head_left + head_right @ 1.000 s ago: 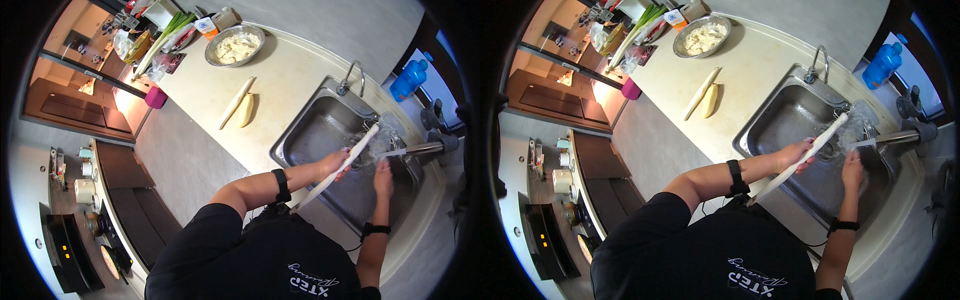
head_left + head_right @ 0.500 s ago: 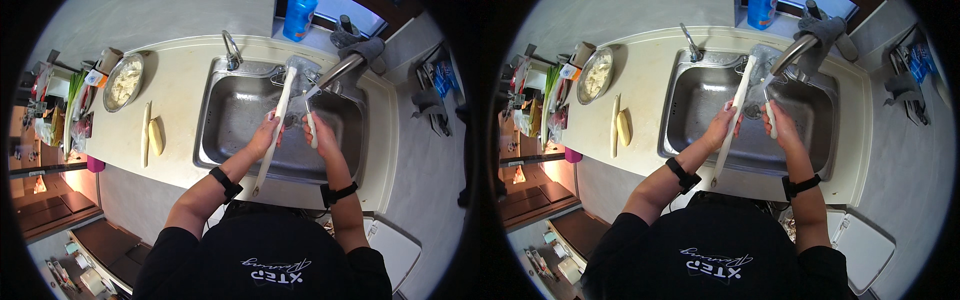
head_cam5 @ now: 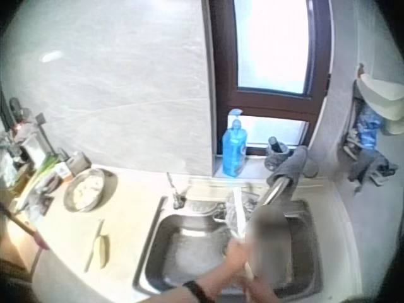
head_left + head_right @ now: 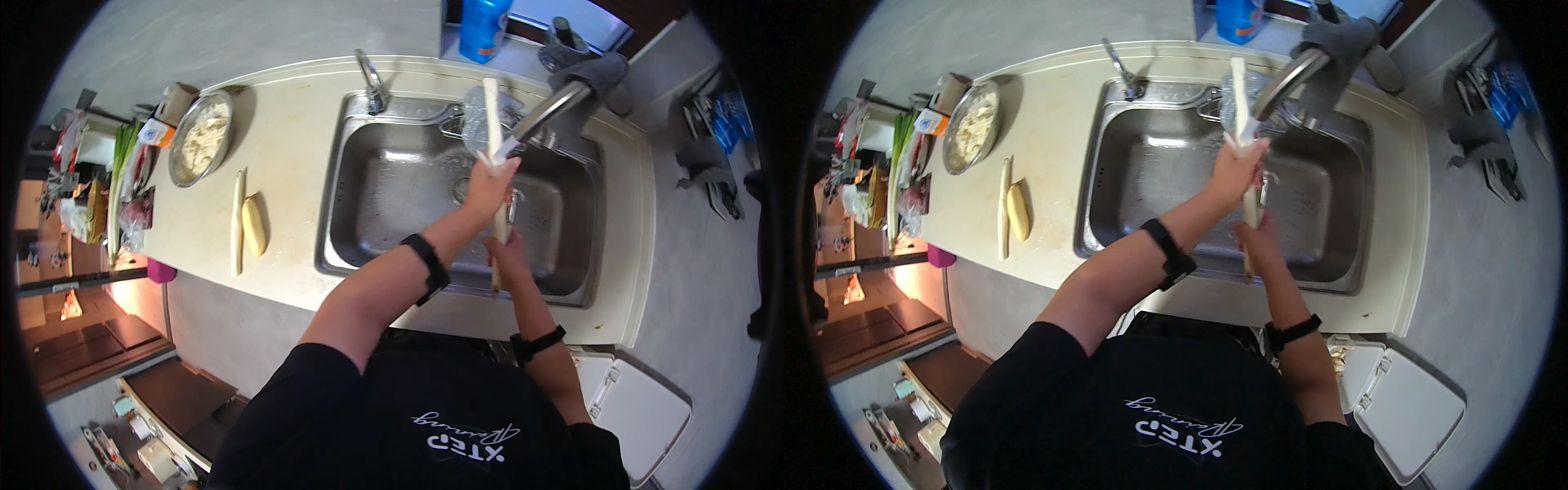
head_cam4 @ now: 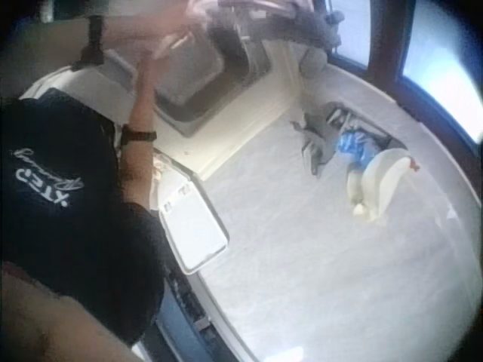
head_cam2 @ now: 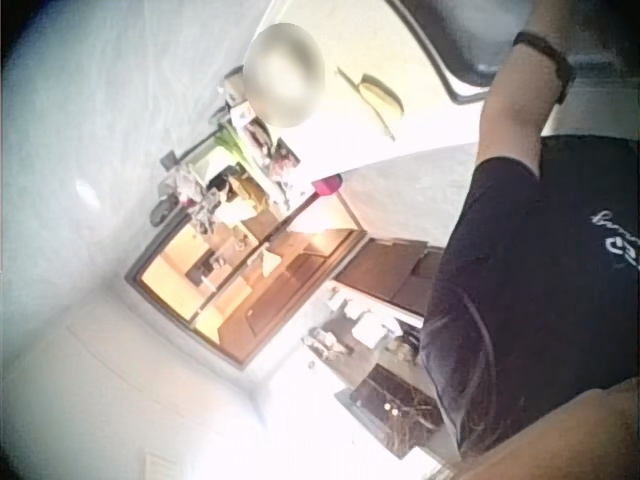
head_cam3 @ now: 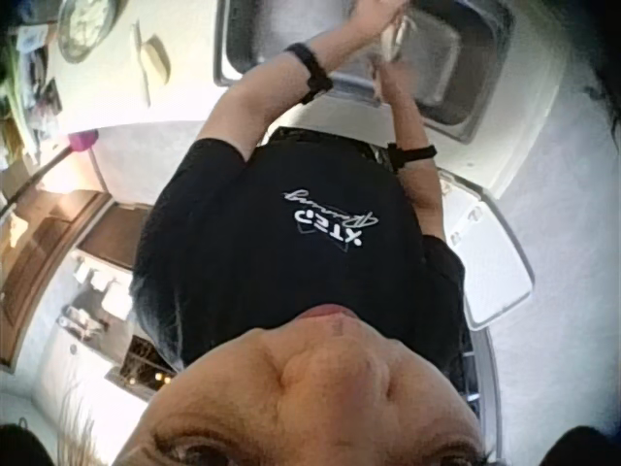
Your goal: The person peels a long white root vegetable over a trash bin, discarding the peels. Then the person rinses the peeled vegetable under running water in the sink. Finally, the person retrieves a cutting board and knife from a drawer and washes the knife.
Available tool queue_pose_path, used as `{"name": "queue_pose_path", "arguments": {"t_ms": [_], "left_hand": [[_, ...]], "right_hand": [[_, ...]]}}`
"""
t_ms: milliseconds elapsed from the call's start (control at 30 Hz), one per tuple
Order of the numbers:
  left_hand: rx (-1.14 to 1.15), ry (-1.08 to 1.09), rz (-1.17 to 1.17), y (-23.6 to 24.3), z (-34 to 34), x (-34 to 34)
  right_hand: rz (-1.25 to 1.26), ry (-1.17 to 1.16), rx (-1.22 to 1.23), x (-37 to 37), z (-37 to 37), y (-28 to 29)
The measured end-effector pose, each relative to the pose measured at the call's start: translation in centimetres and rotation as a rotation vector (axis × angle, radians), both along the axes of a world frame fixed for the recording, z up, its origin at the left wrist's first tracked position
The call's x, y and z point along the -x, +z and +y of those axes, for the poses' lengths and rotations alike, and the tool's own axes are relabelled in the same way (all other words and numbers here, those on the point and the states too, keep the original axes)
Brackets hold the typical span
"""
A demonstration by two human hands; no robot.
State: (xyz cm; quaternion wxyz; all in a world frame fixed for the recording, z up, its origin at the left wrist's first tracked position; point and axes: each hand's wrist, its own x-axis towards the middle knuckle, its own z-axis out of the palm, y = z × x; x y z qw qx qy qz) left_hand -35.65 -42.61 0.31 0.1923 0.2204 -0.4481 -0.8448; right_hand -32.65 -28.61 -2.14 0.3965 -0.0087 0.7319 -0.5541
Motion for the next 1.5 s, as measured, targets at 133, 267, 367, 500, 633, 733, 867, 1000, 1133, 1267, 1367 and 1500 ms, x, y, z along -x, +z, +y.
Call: {"name": "queue_pose_path", "arguments": {"t_ms": [133,267,367,500,633,733,867,1000,1133,1267,1367,1500], "left_hand": [[0.141,0.161,-0.055,1.6,-1.1,3.4],[0.144,0.308,-0.006,4.1,-4.9,7.1],[-0.188,0.295,0.121,4.6,-6.5,7.4],[-0.380,0.399,0.114,2.9,-4.7,6.1],[-0.421,0.349,0.043,0.0,-2.4,4.7],[-0.483,0.333,0.067,-1.2,-2.1,5.0],[-0.443,0.308,0.131,-0.4,-2.6,5.5],[-0.349,0.127,0.070,1.4,-1.7,3.8],[-0.300,0.132,-0.027,2.9,0.0,2.6],[-0.125,0.190,-0.012,3.8,-3.1,4.1],[-0.149,0.221,0.091,4.4,-6.3,5.6],[-0.310,0.223,0.175,4.0,-6.2,5.6]], "right_hand": [[0.108,-0.006,-0.040,1.2,2.4,-0.4],[0.231,0.101,-0.091,2.7,5.5,0.8],[0.298,0.176,-0.188,3.5,7.3,2.5],[0.234,0.251,-0.218,4.4,9.1,3.5],[0.275,0.316,-0.310,4.7,10.7,1.1],[0.264,0.358,-0.293,4.9,11.7,-0.9],[0.284,0.345,-0.299,4.8,11.2,-0.9],[0.241,0.263,-0.252,4.2,8.7,0.9],[0.195,0.280,-0.168,4.3,6.4,1.9],[0.121,0.297,-0.101,4.5,6.1,1.6],[0.076,0.310,-0.077,4.3,6.4,0.9],[0.066,0.302,-0.028,4.1,6.7,0.1]]}}
